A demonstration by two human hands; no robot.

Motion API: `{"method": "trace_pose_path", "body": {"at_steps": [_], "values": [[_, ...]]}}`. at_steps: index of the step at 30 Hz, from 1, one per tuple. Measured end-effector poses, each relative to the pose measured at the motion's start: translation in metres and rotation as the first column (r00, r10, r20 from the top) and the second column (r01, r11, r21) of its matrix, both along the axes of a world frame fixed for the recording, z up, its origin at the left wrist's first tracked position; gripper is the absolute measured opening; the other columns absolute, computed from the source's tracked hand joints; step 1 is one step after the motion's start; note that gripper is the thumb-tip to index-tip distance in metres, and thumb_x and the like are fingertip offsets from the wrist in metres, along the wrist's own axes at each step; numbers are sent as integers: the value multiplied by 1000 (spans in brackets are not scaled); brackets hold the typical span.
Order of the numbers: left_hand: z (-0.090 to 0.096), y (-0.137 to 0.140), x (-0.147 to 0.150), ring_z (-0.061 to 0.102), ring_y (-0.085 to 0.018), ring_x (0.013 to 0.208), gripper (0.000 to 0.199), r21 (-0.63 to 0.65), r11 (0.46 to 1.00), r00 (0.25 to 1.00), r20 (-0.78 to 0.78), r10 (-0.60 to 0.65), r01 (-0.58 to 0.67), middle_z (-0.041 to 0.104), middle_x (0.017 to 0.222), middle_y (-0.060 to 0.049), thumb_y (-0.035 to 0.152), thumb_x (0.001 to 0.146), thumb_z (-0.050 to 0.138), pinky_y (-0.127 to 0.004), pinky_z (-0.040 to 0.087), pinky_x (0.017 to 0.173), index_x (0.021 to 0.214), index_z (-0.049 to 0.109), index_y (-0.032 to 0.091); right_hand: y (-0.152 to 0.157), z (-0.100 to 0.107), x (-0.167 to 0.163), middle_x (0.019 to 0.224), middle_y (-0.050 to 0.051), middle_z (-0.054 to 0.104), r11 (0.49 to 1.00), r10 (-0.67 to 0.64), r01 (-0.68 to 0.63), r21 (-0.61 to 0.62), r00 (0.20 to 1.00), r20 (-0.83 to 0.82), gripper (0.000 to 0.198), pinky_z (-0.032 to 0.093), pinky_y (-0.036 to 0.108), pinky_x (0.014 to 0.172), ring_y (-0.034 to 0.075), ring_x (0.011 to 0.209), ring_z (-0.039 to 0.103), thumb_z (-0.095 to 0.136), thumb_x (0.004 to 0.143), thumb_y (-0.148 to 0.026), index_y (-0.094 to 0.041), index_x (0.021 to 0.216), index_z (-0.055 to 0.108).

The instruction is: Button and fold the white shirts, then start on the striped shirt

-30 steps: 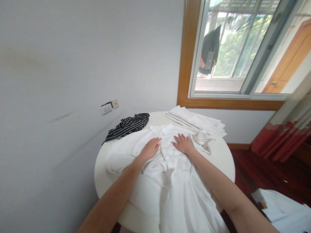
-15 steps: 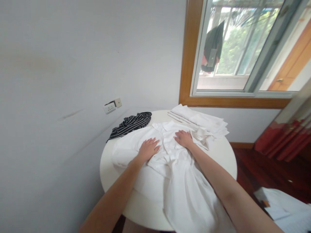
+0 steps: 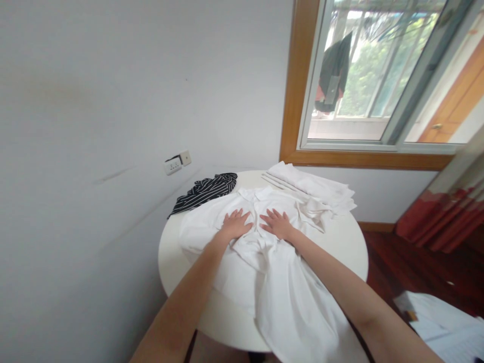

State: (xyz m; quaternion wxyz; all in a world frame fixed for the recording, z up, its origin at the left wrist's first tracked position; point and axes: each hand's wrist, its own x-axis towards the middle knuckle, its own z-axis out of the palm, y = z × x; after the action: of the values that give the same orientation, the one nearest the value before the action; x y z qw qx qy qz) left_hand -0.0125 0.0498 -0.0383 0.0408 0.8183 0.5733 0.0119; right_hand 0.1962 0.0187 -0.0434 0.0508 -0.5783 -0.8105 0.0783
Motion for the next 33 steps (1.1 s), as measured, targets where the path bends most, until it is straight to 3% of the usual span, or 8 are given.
{"method": "trace_pose_path", "body": {"at_steps": [3, 7, 10, 17, 24, 27, 33], "values": [[-6, -5, 6, 25, -30, 140, 49, 145, 989, 999, 42, -17, 10, 38, 148, -8, 37, 89, 44, -61, 16, 109, 136, 46, 29, 1, -3, 0, 156, 5, 21, 999, 0, 0, 40, 1000, 4, 59, 12, 59, 109, 30, 142, 13, 25, 92, -62, -36, 145, 32], [-11, -5, 12, 38, -24, 134, 45, 221, 968, 987, 87, -137, 115, 49, 140, -5, 17, 86, 44, -47, 25, 112, 129, 55, 27, 8, -4, -1, 155, 4, 21, 998, -16, 15, 58, 1000, 24, 55, 13, 58, 109, 29, 142, 14, 27, 94, -57, -36, 145, 31], [-13, -3, 13, 41, -21, 132, 42, 193, 974, 986, 87, -141, 122, 50, 140, -3, 22, 92, 39, -40, 30, 111, 131, 52, 27, 14, -3, -2, 155, 3, 24, 996, -29, 27, 85, 999, 23, 52, 15, 58, 108, 27, 142, 16, 27, 95, -55, -36, 143, 35], [-12, -3, 14, 34, -27, 136, 41, 116, 988, 995, 4, -101, 100, 39, 148, -2, 34, 95, 35, -50, 27, 110, 134, 47, 32, 13, -6, 6, 150, 3, 35, 993, 29, -20, 119, 997, -78, 49, 17, 58, 108, 27, 140, 24, 28, 95, -57, -35, 135, 46], [-6, -9, 13, 33, -26, 136, 39, 106, 980, 984, 30, -174, 170, 42, 146, -2, 29, 93, 38, -51, 26, 110, 130, 52, 31, 1, -2, 9, 153, 4, 29, 991, 106, -98, 88, 990, -96, 58, 20, 55, 109, 25, 141, 20, 28, 94, -59, -35, 147, 25], [-10, -10, 11, 31, -26, 137, 40, 85, 986, 987, 65, -149, 144, 39, 148, -1, 31, 95, 34, -58, 22, 110, 132, 48, 34, -1, -1, 7, 155, 2, 22, 988, 148, -146, 55, 988, -47, 55, 15, 61, 108, 28, 142, 15, 27, 94, -58, -37, 146, 28], [-15, -13, 8, 26, -28, 139, 42, 35, 993, 984, 135, -117, 113, 34, 151, -1, 43, 96, 29, -63, 17, 108, 134, 46, 36, -5, 1, 8, 154, 0, 25, 988, 156, -155, 26, 986, -54, 57, 9, 64, 108, 30, 142, 17, 32, 91, -64, -41, 143, 32]]}}
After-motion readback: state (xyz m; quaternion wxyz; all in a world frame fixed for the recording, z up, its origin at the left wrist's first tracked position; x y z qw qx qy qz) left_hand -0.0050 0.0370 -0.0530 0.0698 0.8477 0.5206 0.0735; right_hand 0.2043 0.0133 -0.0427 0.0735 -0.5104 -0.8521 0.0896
